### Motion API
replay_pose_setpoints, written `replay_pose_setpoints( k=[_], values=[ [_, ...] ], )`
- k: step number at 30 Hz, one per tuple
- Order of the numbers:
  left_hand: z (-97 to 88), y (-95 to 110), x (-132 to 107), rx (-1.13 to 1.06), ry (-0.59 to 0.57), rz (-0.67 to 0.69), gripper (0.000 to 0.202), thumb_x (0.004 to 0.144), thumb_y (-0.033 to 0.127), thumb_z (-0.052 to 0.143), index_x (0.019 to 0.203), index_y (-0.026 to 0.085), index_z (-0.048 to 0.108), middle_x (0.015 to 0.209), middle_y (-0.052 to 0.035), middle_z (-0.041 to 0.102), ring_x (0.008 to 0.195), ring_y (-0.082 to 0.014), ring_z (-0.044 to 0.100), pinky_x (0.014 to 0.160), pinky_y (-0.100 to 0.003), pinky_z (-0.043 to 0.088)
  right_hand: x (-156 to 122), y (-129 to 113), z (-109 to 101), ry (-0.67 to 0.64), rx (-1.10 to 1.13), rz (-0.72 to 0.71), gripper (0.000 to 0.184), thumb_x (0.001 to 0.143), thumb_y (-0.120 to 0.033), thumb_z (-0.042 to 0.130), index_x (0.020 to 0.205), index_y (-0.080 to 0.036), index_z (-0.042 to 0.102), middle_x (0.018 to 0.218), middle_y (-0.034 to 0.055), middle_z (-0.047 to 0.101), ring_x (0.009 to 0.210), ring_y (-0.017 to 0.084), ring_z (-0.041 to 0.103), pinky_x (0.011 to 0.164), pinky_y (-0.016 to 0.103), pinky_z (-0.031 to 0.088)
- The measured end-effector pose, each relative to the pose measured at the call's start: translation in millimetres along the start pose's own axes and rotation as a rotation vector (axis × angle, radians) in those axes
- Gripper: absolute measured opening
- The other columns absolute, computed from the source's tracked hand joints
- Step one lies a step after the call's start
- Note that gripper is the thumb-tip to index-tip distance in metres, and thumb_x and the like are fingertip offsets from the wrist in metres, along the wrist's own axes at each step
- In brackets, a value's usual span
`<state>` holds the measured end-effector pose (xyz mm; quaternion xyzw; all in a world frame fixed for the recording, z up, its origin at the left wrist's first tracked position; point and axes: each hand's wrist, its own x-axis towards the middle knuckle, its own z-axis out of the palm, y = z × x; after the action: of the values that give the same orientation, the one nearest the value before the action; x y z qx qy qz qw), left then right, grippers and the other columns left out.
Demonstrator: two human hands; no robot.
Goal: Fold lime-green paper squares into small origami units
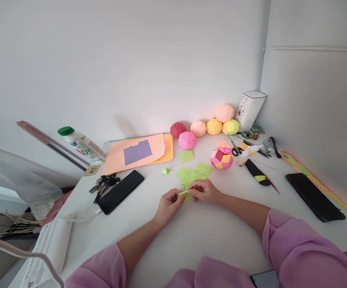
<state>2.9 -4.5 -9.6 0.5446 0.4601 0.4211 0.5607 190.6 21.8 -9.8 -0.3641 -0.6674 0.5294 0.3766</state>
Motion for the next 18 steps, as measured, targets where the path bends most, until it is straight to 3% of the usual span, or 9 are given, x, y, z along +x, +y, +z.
replay_pose_setpoints(
  k=[18],
  values=[
    [-2.4,-7.8,1.8,-0.037,-0.027,0.032,0.020,0.075,0.038,0.065,0.073,0.019,0.071,0.062,0.0016,0.048,0.056,-0.0101,0.042,0.050,-0.022,0.033,2.3,3.1,-1.9,-0.077,0.039,0.056,0.023,0.077,-0.036,0.064,0.083,-0.014,0.070,0.056,-0.0002,0.061,0.049,0.011,0.059,0.049,0.022,0.047]
  ],
)
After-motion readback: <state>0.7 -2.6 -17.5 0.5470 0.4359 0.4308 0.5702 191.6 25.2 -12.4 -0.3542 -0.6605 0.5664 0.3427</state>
